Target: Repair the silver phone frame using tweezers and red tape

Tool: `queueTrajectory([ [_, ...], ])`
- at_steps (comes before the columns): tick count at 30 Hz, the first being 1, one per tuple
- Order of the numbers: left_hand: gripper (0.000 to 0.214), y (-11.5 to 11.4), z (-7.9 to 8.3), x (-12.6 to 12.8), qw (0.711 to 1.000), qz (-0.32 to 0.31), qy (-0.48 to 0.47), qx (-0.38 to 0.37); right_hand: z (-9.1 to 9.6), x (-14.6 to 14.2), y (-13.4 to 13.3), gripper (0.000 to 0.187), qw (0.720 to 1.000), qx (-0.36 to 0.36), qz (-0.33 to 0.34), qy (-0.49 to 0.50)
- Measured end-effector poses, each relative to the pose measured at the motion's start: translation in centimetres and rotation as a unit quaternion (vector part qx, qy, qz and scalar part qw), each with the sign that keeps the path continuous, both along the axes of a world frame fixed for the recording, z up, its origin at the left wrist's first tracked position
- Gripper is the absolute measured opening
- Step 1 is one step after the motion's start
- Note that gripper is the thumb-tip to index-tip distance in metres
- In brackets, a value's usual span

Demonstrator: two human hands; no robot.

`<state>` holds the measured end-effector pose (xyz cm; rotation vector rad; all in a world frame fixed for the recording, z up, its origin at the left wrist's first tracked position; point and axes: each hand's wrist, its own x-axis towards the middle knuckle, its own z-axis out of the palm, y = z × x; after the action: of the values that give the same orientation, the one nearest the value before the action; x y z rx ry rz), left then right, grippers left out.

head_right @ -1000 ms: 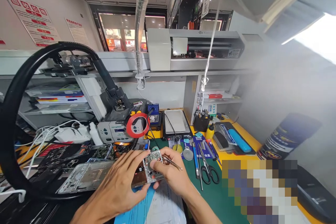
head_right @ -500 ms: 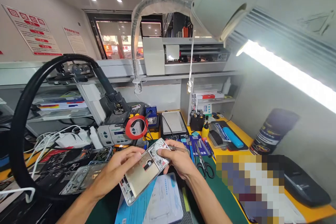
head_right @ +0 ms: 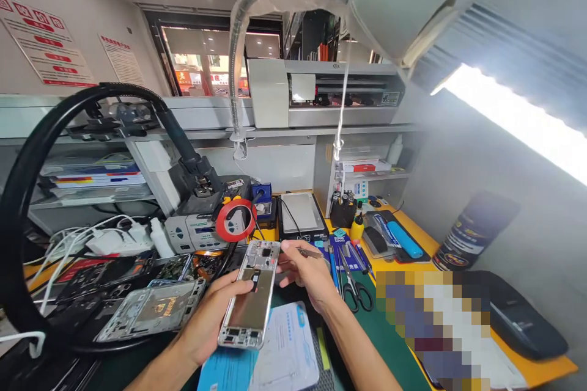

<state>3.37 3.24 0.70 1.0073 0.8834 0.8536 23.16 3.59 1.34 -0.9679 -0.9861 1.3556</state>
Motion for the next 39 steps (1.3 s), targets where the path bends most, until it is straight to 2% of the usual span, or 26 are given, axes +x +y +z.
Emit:
queueTrajectory([
  [3, 0.031, -0.1, -0.6, -0.2, 0.996, 0.09, -0.027, 0.008, -0.2, -0.4, -0.2, 0.031, 1.0, -0.005, 0.008, -0.005],
  [6, 0.047, -0.4, -0.1, -0.5, 0.991, 0.117, -0.069, 0.01, -0.1, -0.4, -0.4, 0.034, 1.0, -0.009, 0.016, -0.021],
  [9, 0.072, -0.4, 0.9, -1.2, 0.989, 0.081, -0.123, -0.01, 0.8, 0.3, -0.4, 0.035, 0.999, -0.008, 0.012, -0.034],
  [12, 0.088, 0.0, 1.8, -2.0, 0.987, -0.003, -0.151, -0.049, 1.6, 1.5, -0.4, 0.036, 0.999, -0.008, 0.009, -0.045],
  [17, 0.079, 0.8, 2.5, -2.7, 0.979, -0.097, -0.145, -0.104, 2.2, 2.5, -0.6, 0.033, 0.997, 0.008, 0.01, -0.076],
  [21, 0.062, 1.3, 2.9, -2.9, 0.979, -0.102, -0.137, -0.113, 2.8, 2.0, -0.7, 0.029, 0.995, 0.032, 0.005, -0.096],
  [24, 0.051, 1.6, 2.5, -2.9, 0.978, -0.094, -0.147, -0.117, 2.6, 1.8, -0.5, 0.028, 0.993, 0.042, -0.022, -0.107],
  [26, 0.049, 1.7, 1.7, -2.8, 0.976, -0.089, -0.158, -0.123, 2.0, 2.0, -0.3, 0.03, 0.99, 0.056, -0.066, -0.112],
  [29, 0.052, 1.8, 0.5, -2.7, 0.973, -0.078, -0.171, -0.13, 1.2, 2.6, -0.1, 0.036, 0.973, 0.108, -0.177, -0.098],
  [32, 0.056, 1.8, -0.1, -2.6, 0.974, -0.064, -0.177, -0.128, 1.4, 3.1, -0.6, 0.034, 0.955, 0.157, -0.242, -0.063],
  [35, 0.063, 1.8, -0.3, -2.4, 0.975, -0.048, -0.179, -0.121, 1.7, 2.9, -1.5, 0.032, 0.962, 0.164, -0.213, -0.042],
  [39, 0.063, 1.5, -0.4, -1.8, 0.977, -0.019, -0.182, -0.109, 0.8, 1.1, -2.7, 0.039, 0.985, 0.124, -0.107, -0.061],
])
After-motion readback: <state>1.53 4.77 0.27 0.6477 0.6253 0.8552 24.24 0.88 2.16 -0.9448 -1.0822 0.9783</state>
